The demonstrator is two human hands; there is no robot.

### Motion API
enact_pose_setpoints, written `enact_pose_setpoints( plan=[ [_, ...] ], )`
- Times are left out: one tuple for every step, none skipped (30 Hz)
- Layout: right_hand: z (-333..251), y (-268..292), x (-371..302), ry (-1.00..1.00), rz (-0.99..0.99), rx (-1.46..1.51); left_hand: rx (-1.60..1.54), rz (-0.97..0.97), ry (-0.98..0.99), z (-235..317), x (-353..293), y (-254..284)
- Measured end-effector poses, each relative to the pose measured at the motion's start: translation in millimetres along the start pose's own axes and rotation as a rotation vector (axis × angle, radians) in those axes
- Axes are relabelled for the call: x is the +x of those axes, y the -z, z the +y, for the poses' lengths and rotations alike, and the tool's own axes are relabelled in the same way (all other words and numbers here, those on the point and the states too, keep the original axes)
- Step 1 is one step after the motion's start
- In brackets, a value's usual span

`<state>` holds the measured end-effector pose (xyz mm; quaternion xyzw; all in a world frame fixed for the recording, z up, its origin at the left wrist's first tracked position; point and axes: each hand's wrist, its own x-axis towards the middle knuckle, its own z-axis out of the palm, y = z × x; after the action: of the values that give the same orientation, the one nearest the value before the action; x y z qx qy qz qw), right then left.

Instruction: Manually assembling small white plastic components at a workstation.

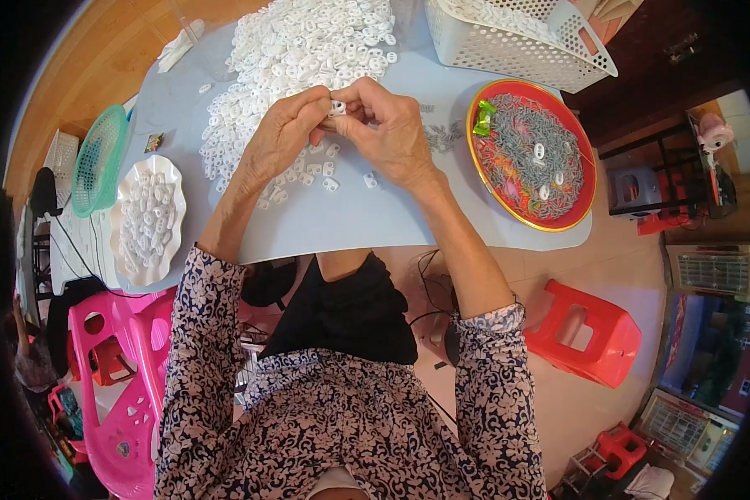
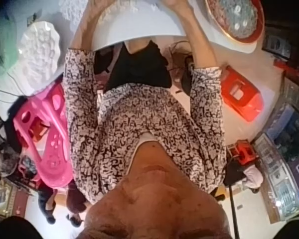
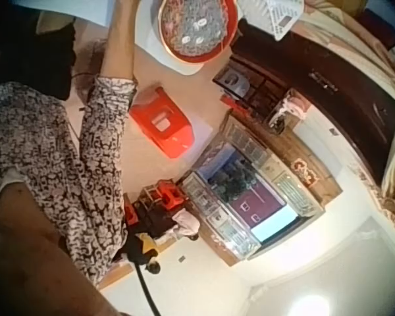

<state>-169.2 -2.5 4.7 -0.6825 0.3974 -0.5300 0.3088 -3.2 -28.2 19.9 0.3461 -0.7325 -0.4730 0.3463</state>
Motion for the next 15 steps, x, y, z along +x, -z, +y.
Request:
enact_pose_setpoints(
  plan=[
    [-0.3, -0.1, 0.2, 0.001, -0.001, 0.001, -0.006, 0.008, 0.006, 1.1, -0.7, -0.8],
    [-1.1, 0.2, 0.1, 0.006, -0.007, -0.023, -0.006, 0.009, 0.006, 1.4, -1.2, -1.5],
    [-2.3, 0.5, 0.0, 0.011, -0.012, -0.047, -0.015, 0.016, 0.02, 1.6, -1.5, -2.1],
    [-4.6, 0.0, 0.0, 0.011, -0.014, -0.046, -0.024, 0.024, 0.036, 1.3, -2.2, -2.3],
    [-7.9, -0.3, 0.1, 0.003, -0.016, -0.041, -0.023, 0.026, 0.038, 0.8, -2.9, -2.6],
    [-10.2, -0.9, 0.5, -0.005, -0.018, -0.037, -0.039, 0.033, 0.036, 0.1, -3.6, -3.0],
    [-11.0, 0.0, -0.1, -0.008, -0.017, -0.038, -0.057, 0.036, 0.034, -0.5, -3.7, -4.6],
    [-11.3, 0.8, -0.6, -0.017, -0.016, -0.033, -0.059, 0.034, 0.036, -0.3, -4.0, -5.7],
    [-10.9, 1.5, -1.2, -0.025, -0.016, -0.028, -0.058, 0.028, 0.026, 0.8, -4.2, -6.4],
    [-11.5, 2.7, -1.4, -0.027, -0.014, -0.031, -0.057, 0.023, 0.016, 2.5, -4.3, -7.7],
    [-11.7, 3.7, -1.2, -0.035, -0.023, -0.007, -0.059, 0.02, 0.015, 1.1, -3.2, -7.9],
    [-12.0, 4.8, -1.3, -0.044, -0.032, 0.016, -0.083, 0.002, 0.021, -2.4, -1.5, -7.1],
    [-12.7, 3.5, 0.5, -0.038, -0.031, 0.012, -0.104, -0.012, 0.021, -5.0, -0.7, -4.2],
    [-12.8, 2.0, 1.8, -0.056, -0.036, 0.134, -0.103, -0.011, 0.014, -6.3, -0.7, -2.7],
    [-12.4, 1.2, 2.9, -0.073, -0.042, 0.255, -0.09, 0.01, 0.026, -7.5, -0.7, -1.4]
  ],
)
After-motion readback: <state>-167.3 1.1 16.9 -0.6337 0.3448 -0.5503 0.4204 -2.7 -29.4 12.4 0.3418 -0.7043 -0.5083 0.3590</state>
